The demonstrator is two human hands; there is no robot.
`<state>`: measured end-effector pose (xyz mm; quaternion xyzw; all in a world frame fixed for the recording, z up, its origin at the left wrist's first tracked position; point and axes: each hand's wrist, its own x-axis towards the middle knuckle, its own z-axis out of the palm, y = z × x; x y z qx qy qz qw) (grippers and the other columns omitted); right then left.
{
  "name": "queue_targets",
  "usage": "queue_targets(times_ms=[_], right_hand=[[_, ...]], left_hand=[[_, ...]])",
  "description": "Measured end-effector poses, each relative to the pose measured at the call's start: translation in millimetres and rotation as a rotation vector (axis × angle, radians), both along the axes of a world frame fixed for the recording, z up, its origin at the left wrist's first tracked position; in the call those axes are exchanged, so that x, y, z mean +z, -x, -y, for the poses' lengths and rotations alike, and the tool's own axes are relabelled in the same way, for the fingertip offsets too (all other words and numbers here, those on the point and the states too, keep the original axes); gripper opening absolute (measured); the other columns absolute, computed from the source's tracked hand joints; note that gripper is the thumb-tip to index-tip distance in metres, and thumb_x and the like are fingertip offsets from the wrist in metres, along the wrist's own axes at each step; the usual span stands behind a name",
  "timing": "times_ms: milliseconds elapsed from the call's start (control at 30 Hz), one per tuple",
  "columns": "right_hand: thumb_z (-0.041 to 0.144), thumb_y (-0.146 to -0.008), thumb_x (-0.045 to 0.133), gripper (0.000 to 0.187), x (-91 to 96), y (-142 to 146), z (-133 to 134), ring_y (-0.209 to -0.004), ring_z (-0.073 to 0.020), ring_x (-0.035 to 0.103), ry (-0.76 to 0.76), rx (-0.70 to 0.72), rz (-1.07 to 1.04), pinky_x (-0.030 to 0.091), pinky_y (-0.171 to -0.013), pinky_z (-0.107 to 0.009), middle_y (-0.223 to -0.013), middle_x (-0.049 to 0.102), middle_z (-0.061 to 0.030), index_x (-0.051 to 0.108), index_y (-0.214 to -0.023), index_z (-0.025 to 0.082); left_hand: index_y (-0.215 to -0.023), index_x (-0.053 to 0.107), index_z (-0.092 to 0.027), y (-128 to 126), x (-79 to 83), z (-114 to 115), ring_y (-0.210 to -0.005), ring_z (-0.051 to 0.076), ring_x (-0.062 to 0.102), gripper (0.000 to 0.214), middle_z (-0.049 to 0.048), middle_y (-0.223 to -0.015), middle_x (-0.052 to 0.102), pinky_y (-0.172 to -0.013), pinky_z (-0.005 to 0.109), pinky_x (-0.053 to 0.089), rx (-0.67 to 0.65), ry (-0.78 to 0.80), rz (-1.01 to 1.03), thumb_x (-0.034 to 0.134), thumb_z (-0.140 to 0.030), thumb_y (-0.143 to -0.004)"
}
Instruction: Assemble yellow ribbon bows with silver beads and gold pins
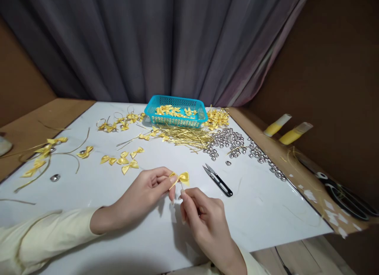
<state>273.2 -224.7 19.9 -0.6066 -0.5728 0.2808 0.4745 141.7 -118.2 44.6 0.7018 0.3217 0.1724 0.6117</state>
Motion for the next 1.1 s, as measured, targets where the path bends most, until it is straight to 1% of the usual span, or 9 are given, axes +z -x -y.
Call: queue_targets(times_ms=[133, 267, 433, 567, 800, 933, 1100], right_hand=[[0.023, -0.092, 0.037, 0.025, -1.1, -0.4, 0.3, -0.04, -0.0074, 0.038, 0.002, -0.006, 0.018, 0.029, -0.044, -0.02, -0.049, 0.044, 0.0049, 0.053, -0.074, 0.016], [0.022, -0.092, 0.037, 0.025, -2.4, -1.7, 0.4, -0.039, -0.0075, 0.038, 0.004, -0.016, 0.053, 0.029, -0.044, -0.02, -0.048, 0.045, 0.0046, 0.053, -0.074, 0.016], [0.02, -0.091, 0.037, 0.024, -5.9, -1.6, 1.3, -0.038, -0.0079, 0.04, -0.031, -0.03, 0.124, 0.029, -0.044, -0.021, -0.048, 0.047, 0.0035, 0.052, -0.073, 0.016], [0.018, -0.091, 0.037, 0.023, -6.4, -0.8, 0.9, -0.038, -0.0077, 0.04, -0.061, -0.025, 0.151, 0.029, -0.043, -0.021, -0.048, 0.046, 0.0039, 0.051, -0.072, 0.016], [0.014, -0.09, 0.037, 0.022, -4.0, -0.2, 1.7, -0.038, -0.007, 0.039, -0.115, -0.025, 0.187, 0.029, -0.042, -0.02, -0.049, 0.045, 0.0043, 0.05, -0.072, 0.016], [0.013, -0.09, 0.038, 0.021, -5.7, 0.2, 1.1, -0.038, -0.0069, 0.04, -0.132, -0.022, 0.184, 0.029, -0.043, -0.02, -0.05, 0.045, 0.004, 0.052, -0.074, 0.015], [0.012, -0.09, 0.037, 0.019, -7.3, 1.5, 1.2, -0.039, -0.0068, 0.04, -0.158, -0.027, 0.209, 0.03, -0.043, -0.019, -0.051, 0.044, 0.0042, 0.053, -0.079, 0.014]], left_hand=[[-0.064, 0.053, -0.016, -0.6, -1.3, 0.0, -0.056, 0.01, 0.046, 0.037, -0.0044, -0.059, 0.054, -0.059, 0.022, 0.036, -0.003, -0.003, 0.008, 0.048, -0.042, -0.089], [-0.067, 0.054, -0.016, -1.7, 1.4, -2.9, -0.057, 0.011, 0.047, 0.033, -0.0042, -0.06, 0.055, -0.061, 0.023, 0.037, -0.035, 0.016, 0.001, 0.048, -0.041, -0.089], [-0.06, 0.052, -0.016, -1.4, 7.6, -6.7, -0.057, 0.011, 0.046, 0.035, -0.0022, -0.061, 0.057, -0.059, 0.023, 0.036, -0.075, 0.004, -0.029, 0.049, -0.037, -0.088], [-0.06, 0.052, -0.017, -0.5, 9.7, -5.8, -0.054, 0.011, 0.045, 0.035, -0.0027, -0.059, 0.056, -0.057, 0.023, 0.036, -0.085, -0.035, -0.051, 0.048, -0.037, -0.088], [-0.067, 0.053, -0.017, 2.1, 2.5, 1.8, -0.056, 0.011, 0.049, 0.032, -0.0036, -0.059, 0.056, -0.058, 0.022, 0.037, -0.04, -0.118, -0.046, 0.047, -0.039, -0.089], [-0.07, 0.054, -0.017, 1.9, -1.4, 3.8, -0.055, 0.01, 0.049, 0.03, -0.004, -0.059, 0.056, -0.057, 0.022, 0.037, -0.022, -0.121, -0.028, 0.047, -0.039, -0.09], [-0.069, 0.053, -0.017, 1.0, -0.6, 5.8, -0.054, 0.009, 0.049, 0.03, -0.005, -0.056, 0.053, -0.057, 0.02, 0.038, -0.011, -0.089, 0.034, 0.046, -0.037, -0.09]])
